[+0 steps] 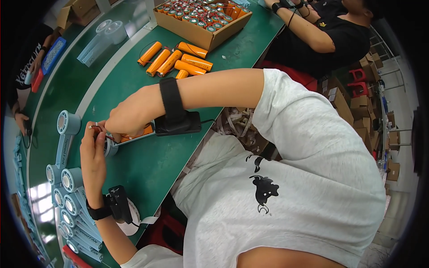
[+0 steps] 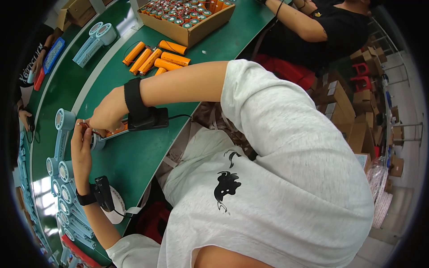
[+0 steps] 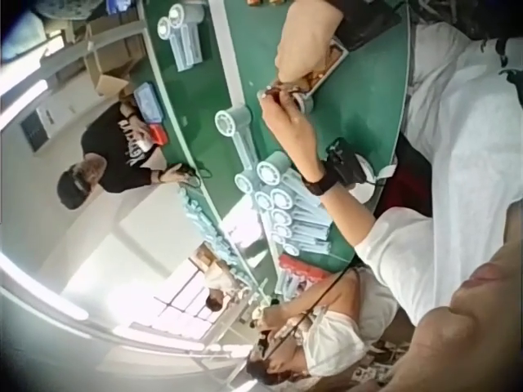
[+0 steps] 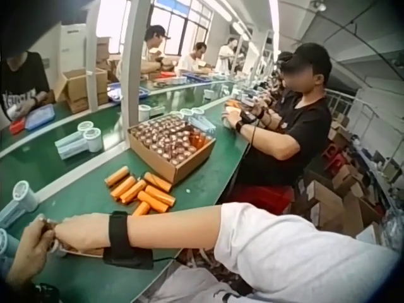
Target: The person applies adhesive tape to batteries and installs them into fan housings. They peel tape from a roll, press it onto a battery, and place the battery into a housing, occasionally discarding tape backing into a box.
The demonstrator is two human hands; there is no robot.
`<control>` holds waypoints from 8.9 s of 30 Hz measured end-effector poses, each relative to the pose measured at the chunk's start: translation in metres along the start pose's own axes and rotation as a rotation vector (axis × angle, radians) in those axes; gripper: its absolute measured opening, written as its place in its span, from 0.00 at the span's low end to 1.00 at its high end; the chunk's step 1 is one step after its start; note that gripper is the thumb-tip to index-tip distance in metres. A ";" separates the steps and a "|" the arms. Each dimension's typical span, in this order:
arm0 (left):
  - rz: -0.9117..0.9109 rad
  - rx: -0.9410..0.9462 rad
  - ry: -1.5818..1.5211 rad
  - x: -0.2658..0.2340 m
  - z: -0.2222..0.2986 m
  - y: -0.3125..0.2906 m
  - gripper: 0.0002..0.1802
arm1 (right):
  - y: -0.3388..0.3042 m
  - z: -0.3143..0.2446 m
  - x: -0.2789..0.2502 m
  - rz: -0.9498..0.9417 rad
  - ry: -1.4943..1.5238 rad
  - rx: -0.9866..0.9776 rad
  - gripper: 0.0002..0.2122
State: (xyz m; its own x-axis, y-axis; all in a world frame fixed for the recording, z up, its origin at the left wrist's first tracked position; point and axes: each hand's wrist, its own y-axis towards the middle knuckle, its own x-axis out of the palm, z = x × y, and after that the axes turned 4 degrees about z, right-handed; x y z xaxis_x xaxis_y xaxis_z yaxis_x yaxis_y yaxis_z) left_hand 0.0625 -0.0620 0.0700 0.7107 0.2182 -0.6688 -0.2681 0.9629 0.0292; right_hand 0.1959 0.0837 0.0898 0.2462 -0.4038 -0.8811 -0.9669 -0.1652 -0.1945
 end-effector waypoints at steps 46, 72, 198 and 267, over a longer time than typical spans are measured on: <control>0.187 -0.040 0.775 -0.001 0.016 0.238 0.39 | -0.174 0.085 0.115 1.540 0.040 0.614 0.03; 0.070 0.761 0.626 0.096 0.138 0.035 0.36 | -0.158 0.088 0.127 1.572 -0.071 0.617 0.03; 0.832 0.067 0.311 0.102 0.054 -0.090 0.22 | -0.146 -0.039 0.074 0.967 0.881 0.109 0.15; 0.617 -0.266 0.731 0.068 0.021 -0.195 0.19 | 0.013 -0.047 0.065 0.933 0.635 0.067 0.10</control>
State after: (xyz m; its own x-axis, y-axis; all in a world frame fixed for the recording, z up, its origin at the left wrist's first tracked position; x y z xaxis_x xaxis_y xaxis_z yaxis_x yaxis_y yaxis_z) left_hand 0.1765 -0.2318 0.0344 -0.1539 0.4313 -0.8890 -0.6572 0.6271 0.4181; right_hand 0.2028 0.0135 0.0505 -0.6028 -0.7311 -0.3195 -0.7876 0.4812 0.3850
